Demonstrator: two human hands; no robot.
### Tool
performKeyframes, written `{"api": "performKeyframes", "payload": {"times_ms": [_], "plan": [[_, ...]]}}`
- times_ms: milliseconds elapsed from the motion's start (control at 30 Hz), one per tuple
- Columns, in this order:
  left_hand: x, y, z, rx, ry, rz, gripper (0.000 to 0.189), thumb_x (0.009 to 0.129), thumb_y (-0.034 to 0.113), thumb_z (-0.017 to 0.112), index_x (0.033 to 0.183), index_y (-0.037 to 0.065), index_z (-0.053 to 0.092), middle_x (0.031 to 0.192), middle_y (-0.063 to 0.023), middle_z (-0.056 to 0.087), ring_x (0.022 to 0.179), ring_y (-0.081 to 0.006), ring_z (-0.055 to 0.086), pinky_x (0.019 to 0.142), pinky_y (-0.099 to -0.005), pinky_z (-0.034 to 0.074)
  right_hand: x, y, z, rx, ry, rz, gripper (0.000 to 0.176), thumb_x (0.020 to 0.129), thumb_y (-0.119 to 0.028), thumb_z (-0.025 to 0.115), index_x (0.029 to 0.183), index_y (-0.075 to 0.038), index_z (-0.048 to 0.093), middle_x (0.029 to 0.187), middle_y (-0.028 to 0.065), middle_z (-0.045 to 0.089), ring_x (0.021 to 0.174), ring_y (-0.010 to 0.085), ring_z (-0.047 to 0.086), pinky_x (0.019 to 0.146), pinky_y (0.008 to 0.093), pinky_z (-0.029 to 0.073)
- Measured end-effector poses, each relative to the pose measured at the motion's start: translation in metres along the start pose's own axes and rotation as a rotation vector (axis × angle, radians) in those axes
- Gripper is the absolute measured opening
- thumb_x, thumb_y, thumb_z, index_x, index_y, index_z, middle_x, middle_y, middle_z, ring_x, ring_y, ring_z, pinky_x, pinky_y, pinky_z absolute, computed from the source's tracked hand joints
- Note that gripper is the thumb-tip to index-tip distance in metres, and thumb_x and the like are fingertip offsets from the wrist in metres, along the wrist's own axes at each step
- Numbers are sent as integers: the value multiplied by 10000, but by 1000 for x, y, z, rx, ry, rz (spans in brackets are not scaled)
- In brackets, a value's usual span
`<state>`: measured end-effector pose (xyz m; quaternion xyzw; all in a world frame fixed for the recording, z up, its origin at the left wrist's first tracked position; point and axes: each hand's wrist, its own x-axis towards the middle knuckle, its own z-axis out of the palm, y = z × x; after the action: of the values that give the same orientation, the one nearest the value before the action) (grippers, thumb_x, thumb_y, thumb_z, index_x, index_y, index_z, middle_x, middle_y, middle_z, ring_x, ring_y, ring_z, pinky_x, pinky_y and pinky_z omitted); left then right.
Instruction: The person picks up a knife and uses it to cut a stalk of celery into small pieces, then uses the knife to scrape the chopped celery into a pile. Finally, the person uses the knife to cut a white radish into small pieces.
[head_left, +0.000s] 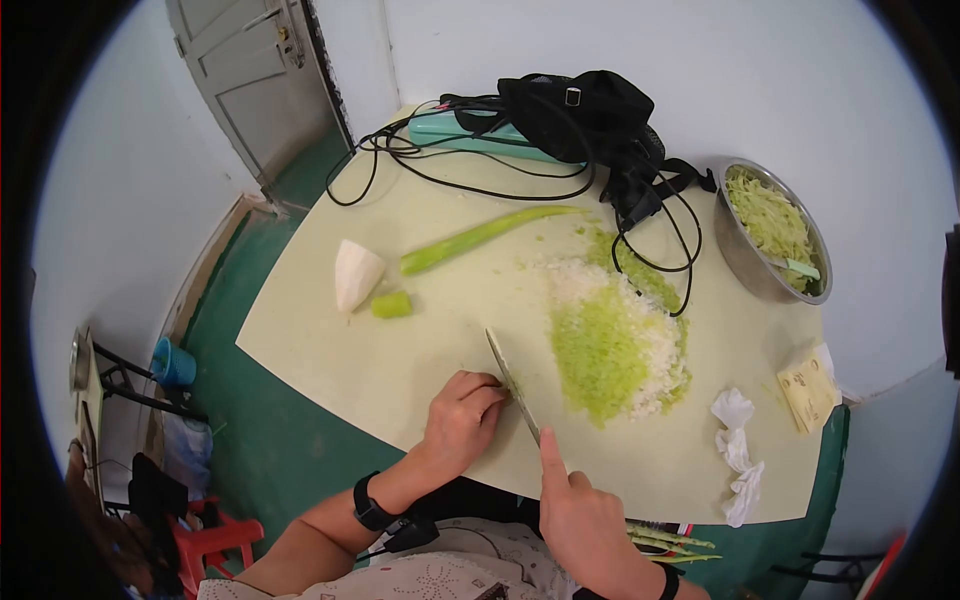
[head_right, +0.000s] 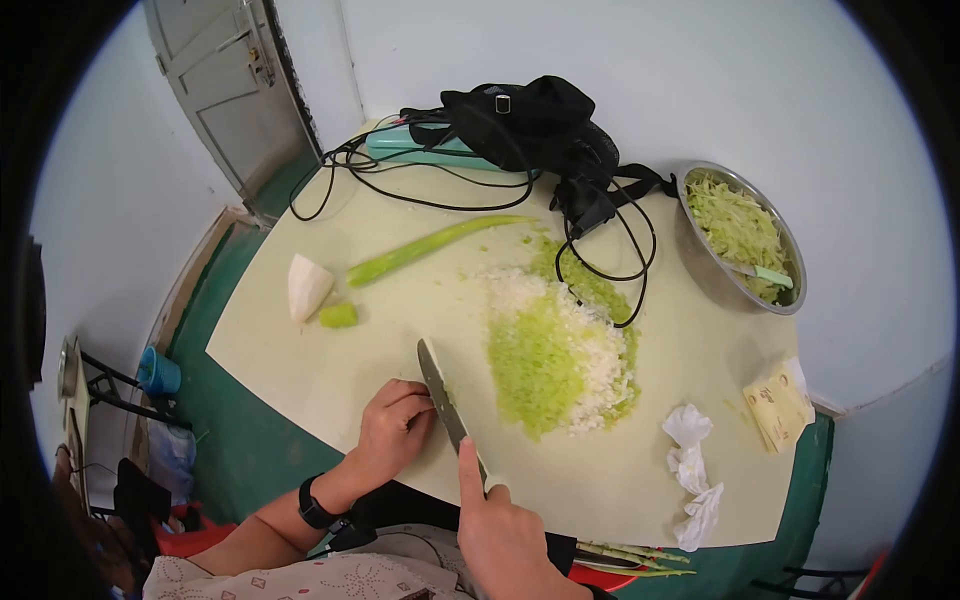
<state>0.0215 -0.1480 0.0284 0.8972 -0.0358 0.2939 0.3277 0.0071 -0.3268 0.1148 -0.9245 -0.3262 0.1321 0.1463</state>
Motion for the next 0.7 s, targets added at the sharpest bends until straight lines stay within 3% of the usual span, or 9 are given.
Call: {"api": "performKeyframes", "payload": {"times_ms": [100, 600, 700], "plan": [[-2, -1, 2, 19, -4, -6, 173, 604, -99, 629, 747, -6, 605, 795, -111, 603, 728, -288, 576, 620, -352, 489, -13, -1, 8, -6, 158, -78, 643, 788, -4, 529, 1390, 18, 304, 539, 109, 482, 352, 159, 388, 324, 273, 337], [-2, -3, 2, 14, -21, 0, 209, 585, -119, 622, 765, -14, 602, 786, -125, 596, 730, -296, 574, 614, -357, 484, 1, 2, 7, 20, 85, -75, 642, 795, 7, 512, 1393, 30, 279, 556, 132, 506, 364, 196, 415, 333, 296, 351], [-2, -2, 2, -16, -9, -7, 210, 590, -119, 626, 770, -12, 610, 785, -121, 600, 725, -296, 575, 614, -355, 482, 9, 1, 5, -41, 7, -25, 591, 833, -90, 526, 1369, 28, 309, 577, 118, 519, 418, 279, 507, 410, 385, 439]]}}
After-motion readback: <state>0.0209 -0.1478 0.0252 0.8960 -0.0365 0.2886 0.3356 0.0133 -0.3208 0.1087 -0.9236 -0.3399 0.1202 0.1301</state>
